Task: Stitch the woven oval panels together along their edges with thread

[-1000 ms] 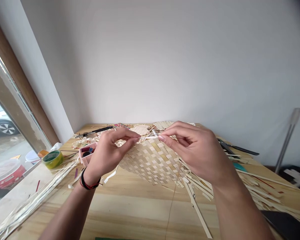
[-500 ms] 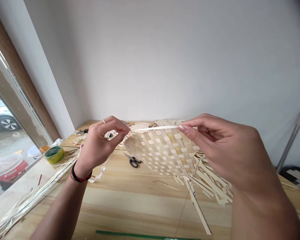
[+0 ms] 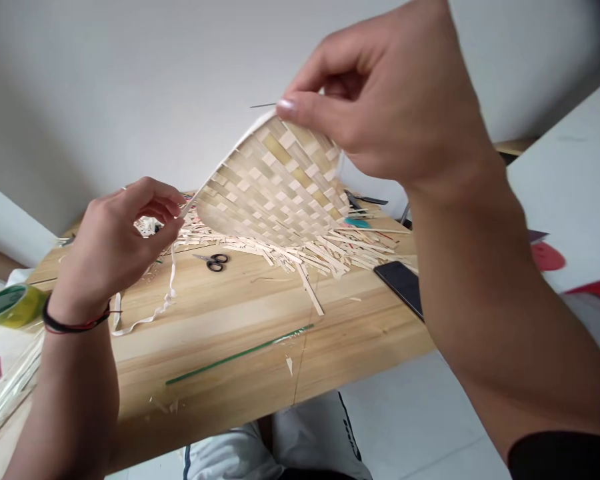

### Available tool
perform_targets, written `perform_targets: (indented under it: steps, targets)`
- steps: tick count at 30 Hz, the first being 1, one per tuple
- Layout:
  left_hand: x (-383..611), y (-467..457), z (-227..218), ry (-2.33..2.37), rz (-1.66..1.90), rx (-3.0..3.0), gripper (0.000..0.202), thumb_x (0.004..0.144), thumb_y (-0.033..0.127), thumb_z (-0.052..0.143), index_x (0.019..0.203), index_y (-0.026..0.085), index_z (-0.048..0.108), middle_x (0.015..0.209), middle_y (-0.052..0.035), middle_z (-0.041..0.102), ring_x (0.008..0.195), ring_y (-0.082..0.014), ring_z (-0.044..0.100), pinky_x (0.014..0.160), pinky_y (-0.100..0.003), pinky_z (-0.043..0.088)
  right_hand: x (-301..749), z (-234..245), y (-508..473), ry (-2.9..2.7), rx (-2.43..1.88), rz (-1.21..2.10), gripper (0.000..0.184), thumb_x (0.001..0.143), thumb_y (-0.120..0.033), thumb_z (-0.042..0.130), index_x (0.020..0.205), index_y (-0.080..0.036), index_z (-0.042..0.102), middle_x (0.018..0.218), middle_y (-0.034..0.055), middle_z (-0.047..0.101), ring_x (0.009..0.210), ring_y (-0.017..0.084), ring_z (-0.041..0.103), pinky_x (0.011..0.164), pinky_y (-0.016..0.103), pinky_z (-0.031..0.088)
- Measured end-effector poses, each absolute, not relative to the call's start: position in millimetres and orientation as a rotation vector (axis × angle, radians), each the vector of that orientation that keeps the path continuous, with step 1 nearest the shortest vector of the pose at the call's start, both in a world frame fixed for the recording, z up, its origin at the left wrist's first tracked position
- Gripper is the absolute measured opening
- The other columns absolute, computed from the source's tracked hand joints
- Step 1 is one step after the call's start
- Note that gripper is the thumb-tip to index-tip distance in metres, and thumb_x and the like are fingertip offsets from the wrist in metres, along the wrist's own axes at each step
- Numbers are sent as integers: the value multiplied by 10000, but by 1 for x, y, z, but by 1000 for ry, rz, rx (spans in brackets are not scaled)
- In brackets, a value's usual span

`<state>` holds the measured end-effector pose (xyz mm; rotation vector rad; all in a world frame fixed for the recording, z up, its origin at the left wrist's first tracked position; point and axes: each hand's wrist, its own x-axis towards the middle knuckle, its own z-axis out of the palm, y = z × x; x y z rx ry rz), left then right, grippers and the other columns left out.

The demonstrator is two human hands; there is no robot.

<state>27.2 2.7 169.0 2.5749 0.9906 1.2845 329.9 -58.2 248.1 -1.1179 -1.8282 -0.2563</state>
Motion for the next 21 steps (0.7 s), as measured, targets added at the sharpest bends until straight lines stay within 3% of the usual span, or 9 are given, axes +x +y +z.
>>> perform_targets:
  steps: [4, 6, 9, 11, 13, 15, 17, 21]
  targets:
    - [21, -7, 177, 1035, 1335, 2493, 353, 896, 465, 826, 1186, 273, 769, 1063, 4, 779, 987, -233, 770, 956, -506, 609, 323, 248, -38, -1879, -1071, -164, 126, 930, -211, 807, 806, -193, 789, 696, -30, 613, 684, 110, 510, 701, 300, 407]
    - [20, -21, 186, 1067, 1384, 2389, 297, 976, 515, 757, 1202, 323, 772, 1142, 16, 772, 1117, -259, 751, 1002, -526, 580, 321, 244, -21, -1881, -1115, -127, 168, 907, -216, 837, 760, -241, 760, 662, -25, 625, 665, 135, 531, 644, 311, 397]
    - [37, -51, 187, 887, 1338, 2185, 213, 1032, 509, 711, 1026, 312, 792, 961, 17, 781, 991, -263, 744, 945, -519, 592, 319, 244, 1, -1894, -1151, -102, 229, 900, -346, 879, 741, -279, 729, 636, -21, 629, 646, 159, 546, 582, 323, 370]
    - [67, -75, 171, 529, 1015, 1934, 282, 1072, 502, 643, 1016, 277, 804, 978, -42, 811, 963, -281, 770, 917, -493, 644, 314, 252, 9, -1906, -1136, -83, 268, 917, -442, 866, 756, -275, 733, 659, -14, 645, 653, 161, 545, 578, 325, 363]
    - [110, -99, 142, 438, 687, 1593, 409, 1093, 571, 574, 1128, 221, 783, 1208, -121, 808, 1095, -309, 774, 1027, -517, 637, 305, 264, 10, -1921, -1123, -93, 290, 939, -487, 835, 775, -267, 743, 701, -10, 671, 672, 158, 549, 592, 322, 368]
    - [156, -118, 111, 516, 645, 1261, 532, 1060, 670, 560, 1244, 198, 723, 1362, -171, 742, 1220, -316, 725, 1080, -503, 601, 291, 277, 6, -1935, -1108, -140, 253, 956, -437, 816, 785, -263, 747, 742, -10, 696, 696, 160, 566, 617, 319, 389]
    - [197, -130, 88, 510, 600, 935, 609, 1035, 713, 528, 1282, 178, 682, 1349, -191, 723, 1203, -323, 718, 1044, -477, 587, 276, 287, -1, -1945, -1084, -183, 208, 960, -356, 802, 783, -264, 743, 778, -9, 725, 721, 167, 586, 652, 321, 421]
    - [243, -145, 81, 349, 529, 558, 399, 972, 506, 528, 1114, 180, 708, 1196, -163, 771, 1159, -338, 719, 996, -455, 576, 258, 295, -15, -1973, -1041, -175, 205, 953, -254, 804, 759, -247, 737, 815, -8, 756, 738, 159, 591, 711, 330, 444]
